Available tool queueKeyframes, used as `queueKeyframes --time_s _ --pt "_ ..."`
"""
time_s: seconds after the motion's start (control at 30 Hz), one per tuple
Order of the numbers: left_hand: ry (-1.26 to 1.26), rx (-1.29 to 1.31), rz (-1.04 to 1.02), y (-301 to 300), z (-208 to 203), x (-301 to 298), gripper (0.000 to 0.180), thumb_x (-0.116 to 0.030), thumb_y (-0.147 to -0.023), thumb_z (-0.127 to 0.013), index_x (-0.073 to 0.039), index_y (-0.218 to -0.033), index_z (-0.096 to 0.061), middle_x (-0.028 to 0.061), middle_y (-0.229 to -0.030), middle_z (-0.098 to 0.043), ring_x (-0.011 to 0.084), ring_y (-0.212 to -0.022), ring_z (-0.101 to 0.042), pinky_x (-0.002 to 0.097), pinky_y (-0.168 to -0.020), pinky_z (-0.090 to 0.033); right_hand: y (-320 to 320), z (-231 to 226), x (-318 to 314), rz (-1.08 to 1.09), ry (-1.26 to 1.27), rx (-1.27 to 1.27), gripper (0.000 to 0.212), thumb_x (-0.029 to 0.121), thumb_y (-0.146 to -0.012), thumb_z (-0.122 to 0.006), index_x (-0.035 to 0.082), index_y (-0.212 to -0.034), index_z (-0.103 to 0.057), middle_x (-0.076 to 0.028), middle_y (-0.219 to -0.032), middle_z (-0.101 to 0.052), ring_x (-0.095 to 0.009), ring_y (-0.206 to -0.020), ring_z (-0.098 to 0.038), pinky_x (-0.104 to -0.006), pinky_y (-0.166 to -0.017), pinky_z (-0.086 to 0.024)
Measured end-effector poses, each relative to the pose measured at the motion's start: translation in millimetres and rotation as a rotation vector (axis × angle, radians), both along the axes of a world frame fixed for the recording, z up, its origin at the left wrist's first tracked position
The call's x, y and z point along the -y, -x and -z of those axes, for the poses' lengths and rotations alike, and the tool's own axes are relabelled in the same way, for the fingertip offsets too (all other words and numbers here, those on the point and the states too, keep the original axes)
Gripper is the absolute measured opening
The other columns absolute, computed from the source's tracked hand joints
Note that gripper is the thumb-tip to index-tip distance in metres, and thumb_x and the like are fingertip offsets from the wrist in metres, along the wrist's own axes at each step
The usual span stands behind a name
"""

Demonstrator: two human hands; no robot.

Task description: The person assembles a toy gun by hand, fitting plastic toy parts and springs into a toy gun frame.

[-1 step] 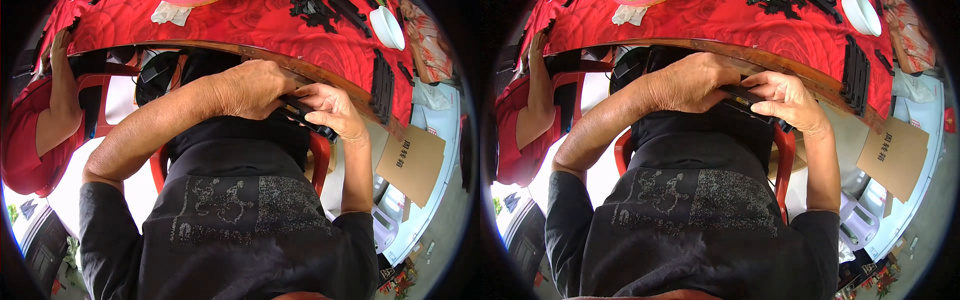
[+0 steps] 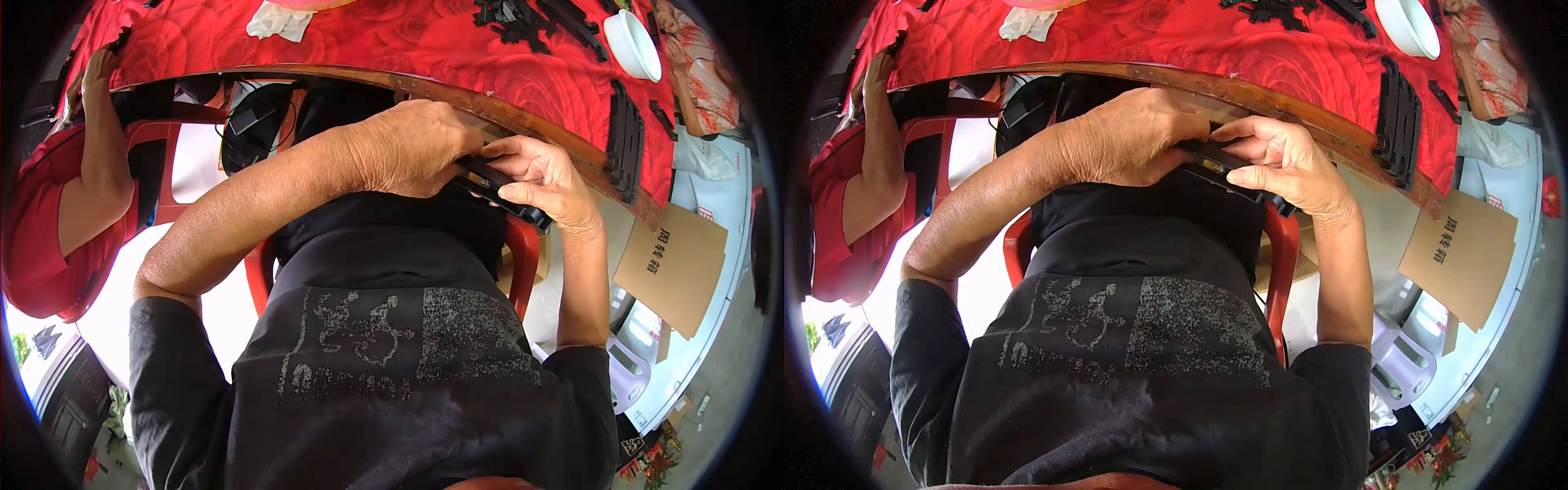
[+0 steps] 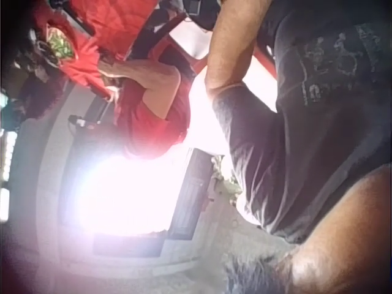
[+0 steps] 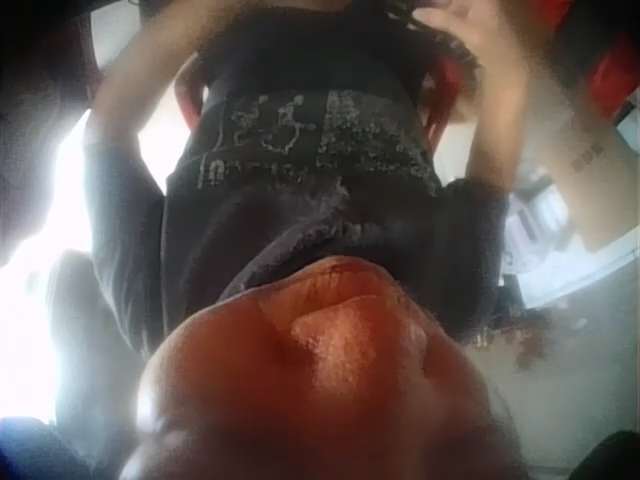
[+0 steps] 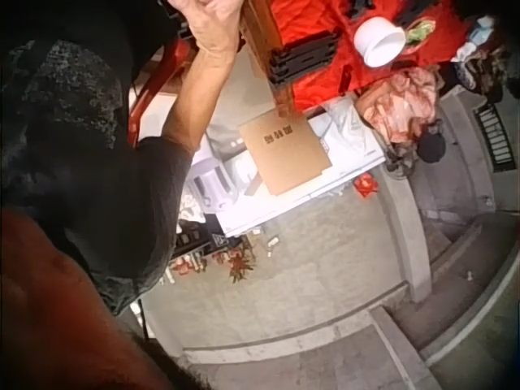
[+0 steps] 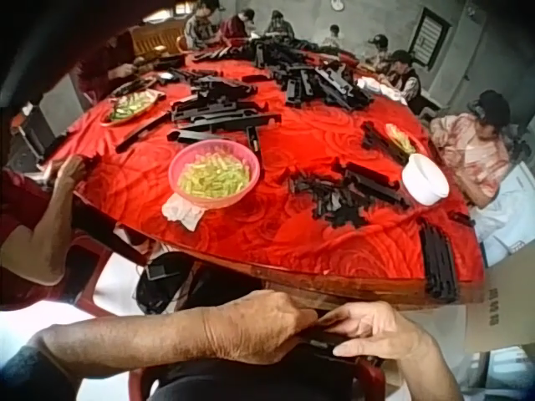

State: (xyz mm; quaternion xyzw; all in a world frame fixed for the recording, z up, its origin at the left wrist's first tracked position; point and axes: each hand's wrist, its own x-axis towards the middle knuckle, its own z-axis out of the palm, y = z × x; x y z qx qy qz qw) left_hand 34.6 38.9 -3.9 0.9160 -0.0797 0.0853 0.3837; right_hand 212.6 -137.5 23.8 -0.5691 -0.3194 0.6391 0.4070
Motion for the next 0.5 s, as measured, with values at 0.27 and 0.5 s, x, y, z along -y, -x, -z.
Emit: queueKeyframes --time_s 0.27,0.5 --pt "0.081 -0.212 0.026 -6.5 -2.0 8.0 0.02 -0.017 -0.082 -0.072 -0.001 -0.093 -0.066 0.0183 -0.077 -0.067 0.038 -0.083 -0.067 0.0463 -0.074 -0.052 -0.1 6.9 0.1 0.018 0.015 -0.094 0.057 0.001 -0.08 -0.076 -0.004 -0.129 -0.049 -0.017 -0.108 -0.07 -0.017 -0.096 -0.068 -0.0282 -0.085 -0.055" --pt "0.153 -0.236 -0.049 -7.2 5.6 16.2 0.023 -0.017 -0.08 -0.071 -0.001 -0.095 -0.065 0.0189 -0.079 -0.067 0.0389 -0.083 -0.067 0.0471 -0.075 -0.052 2.2 6.5 -1.5 0.047 0.061 -0.129 0.057 -0.001 -0.08 -0.076 -0.001 -0.13 -0.049 -0.014 -0.107 -0.069 -0.016 -0.095 -0.067 -0.0269 -0.082 -0.054"
